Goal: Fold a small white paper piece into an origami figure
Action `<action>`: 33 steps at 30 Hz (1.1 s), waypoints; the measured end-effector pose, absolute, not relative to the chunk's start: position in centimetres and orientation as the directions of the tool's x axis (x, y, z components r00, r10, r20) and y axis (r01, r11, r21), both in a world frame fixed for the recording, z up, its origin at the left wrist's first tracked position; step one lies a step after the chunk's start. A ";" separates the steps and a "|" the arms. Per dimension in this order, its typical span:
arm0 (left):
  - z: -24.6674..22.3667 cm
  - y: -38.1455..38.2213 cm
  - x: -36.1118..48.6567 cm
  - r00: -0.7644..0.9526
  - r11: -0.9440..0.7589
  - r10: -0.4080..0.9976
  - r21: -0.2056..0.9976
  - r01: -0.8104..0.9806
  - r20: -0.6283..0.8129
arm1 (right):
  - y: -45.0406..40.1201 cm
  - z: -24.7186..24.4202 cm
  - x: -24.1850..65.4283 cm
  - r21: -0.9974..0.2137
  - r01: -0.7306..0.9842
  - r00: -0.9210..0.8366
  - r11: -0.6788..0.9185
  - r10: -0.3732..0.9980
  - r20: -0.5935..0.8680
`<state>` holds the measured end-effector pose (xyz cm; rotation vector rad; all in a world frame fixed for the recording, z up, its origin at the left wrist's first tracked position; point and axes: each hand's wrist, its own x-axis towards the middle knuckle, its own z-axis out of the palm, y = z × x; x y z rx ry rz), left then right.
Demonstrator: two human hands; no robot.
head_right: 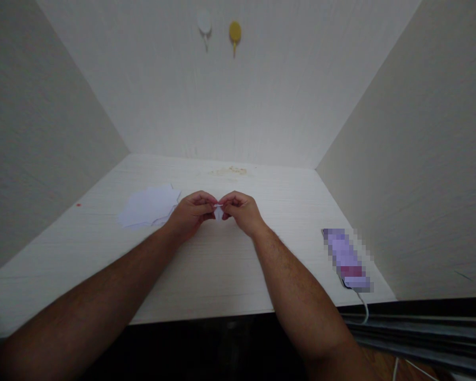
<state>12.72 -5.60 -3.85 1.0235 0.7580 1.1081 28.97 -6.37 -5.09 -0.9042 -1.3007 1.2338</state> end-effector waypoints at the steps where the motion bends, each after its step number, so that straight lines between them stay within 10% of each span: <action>1: -3.8 -5.6 12.7 0.294 0.110 0.956 0.930 -0.350 -0.002 | -6.3 -5.2 29.0 -0.973 -0.147 -0.139 0.177 0.970 0.197; 33: -3.7 -5.7 12.6 0.316 0.144 0.948 0.942 -0.302 -0.043 | -6.4 -4.5 29.1 -0.983 -0.096 -0.103 0.156 0.981 0.166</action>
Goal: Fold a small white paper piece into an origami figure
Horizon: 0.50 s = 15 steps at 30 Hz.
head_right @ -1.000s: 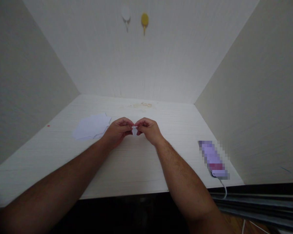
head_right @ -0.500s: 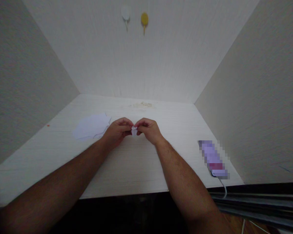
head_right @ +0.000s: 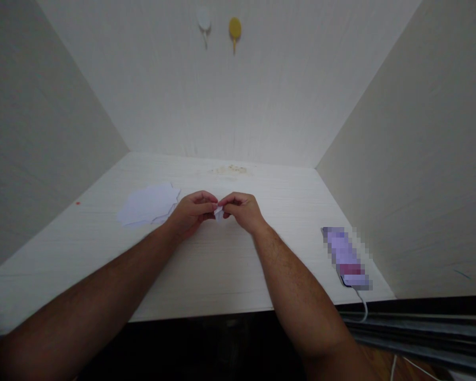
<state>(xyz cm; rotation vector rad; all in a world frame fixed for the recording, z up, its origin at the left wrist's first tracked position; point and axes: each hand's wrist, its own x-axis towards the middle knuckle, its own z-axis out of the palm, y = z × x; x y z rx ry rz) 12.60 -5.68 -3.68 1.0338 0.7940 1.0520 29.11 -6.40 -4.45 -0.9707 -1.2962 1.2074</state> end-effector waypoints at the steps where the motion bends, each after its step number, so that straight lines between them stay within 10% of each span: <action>1: -3.7 -5.7 12.6 0.318 0.142 0.947 0.943 -0.300 -0.042 | -6.4 -4.5 29.1 -0.983 -0.094 -0.105 0.157 0.980 0.166; 15: -4.0 -5.4 12.7 0.283 0.136 0.957 0.955 -0.265 -0.058 | -6.3 -5.0 29.2 -0.981 -0.110 -0.151 0.162 0.972 0.178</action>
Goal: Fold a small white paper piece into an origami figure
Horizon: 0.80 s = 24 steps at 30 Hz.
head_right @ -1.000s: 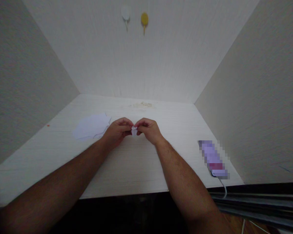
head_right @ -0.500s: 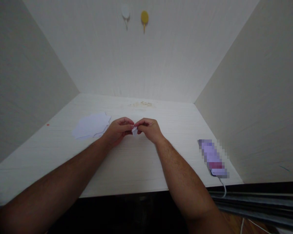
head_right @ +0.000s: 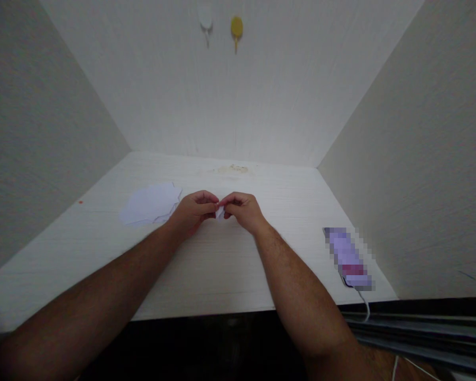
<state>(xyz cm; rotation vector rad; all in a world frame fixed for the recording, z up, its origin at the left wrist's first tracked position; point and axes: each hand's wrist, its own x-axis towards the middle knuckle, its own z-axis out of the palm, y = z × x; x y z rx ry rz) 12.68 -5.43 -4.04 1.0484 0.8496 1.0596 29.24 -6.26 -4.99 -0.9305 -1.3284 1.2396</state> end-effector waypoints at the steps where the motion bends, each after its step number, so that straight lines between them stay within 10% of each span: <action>1: -4.0 -5.5 12.7 0.276 0.133 0.959 0.956 -0.262 -0.058 | -6.2 -5.0 29.2 -0.980 -0.118 -0.158 0.157 0.972 0.175; 24: -4.6 -5.3 12.6 0.271 0.050 0.962 0.977 -0.208 0.008 | -6.6 -4.8 28.9 -0.991 -0.090 -0.130 0.098 0.986 0.109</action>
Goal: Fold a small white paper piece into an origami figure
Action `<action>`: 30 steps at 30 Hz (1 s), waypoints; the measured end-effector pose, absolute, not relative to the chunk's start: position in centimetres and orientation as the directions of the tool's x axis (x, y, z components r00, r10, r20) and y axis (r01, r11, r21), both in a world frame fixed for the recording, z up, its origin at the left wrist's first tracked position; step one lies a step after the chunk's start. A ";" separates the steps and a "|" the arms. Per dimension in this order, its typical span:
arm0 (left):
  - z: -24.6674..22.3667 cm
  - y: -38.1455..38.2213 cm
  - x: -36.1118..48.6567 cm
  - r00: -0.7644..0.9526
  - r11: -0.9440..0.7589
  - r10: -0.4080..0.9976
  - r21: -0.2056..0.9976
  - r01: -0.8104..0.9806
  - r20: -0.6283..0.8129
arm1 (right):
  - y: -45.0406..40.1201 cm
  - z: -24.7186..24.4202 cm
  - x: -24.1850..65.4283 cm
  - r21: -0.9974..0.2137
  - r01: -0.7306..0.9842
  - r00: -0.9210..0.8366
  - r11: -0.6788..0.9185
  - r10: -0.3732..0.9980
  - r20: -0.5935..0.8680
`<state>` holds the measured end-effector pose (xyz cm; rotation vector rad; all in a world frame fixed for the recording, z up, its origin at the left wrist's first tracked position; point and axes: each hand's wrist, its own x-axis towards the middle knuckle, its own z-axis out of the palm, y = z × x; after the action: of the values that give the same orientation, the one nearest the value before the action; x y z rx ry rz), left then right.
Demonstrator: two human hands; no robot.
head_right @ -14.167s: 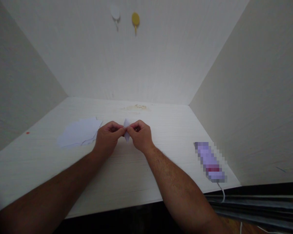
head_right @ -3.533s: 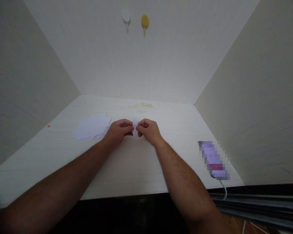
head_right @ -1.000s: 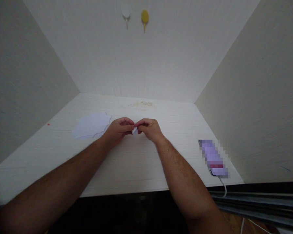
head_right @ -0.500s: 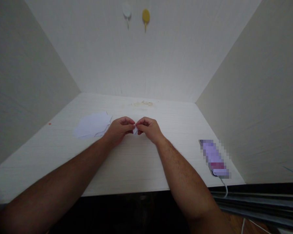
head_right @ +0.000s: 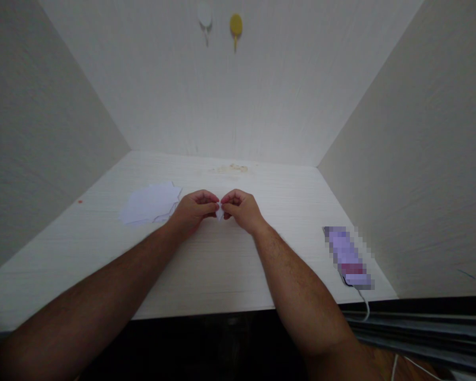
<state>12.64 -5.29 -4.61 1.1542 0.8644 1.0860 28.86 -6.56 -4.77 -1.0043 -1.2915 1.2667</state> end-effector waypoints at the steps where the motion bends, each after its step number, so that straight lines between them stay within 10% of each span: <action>1: -4.6 -5.3 12.7 0.269 0.049 0.963 0.977 -0.209 0.009 | -6.6 -4.8 28.9 -0.991 -0.090 -0.132 0.099 0.985 0.111; 30: -3.7 -5.8 12.5 0.172 -0.271 0.950 0.961 0.048 0.259 | -7.1 -5.0 28.2 -0.925 0.213 0.044 0.315 0.943 0.331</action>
<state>12.45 -5.84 -3.71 1.5319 0.9966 1.2408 28.17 -7.08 -4.96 -1.1369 -1.4340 0.8005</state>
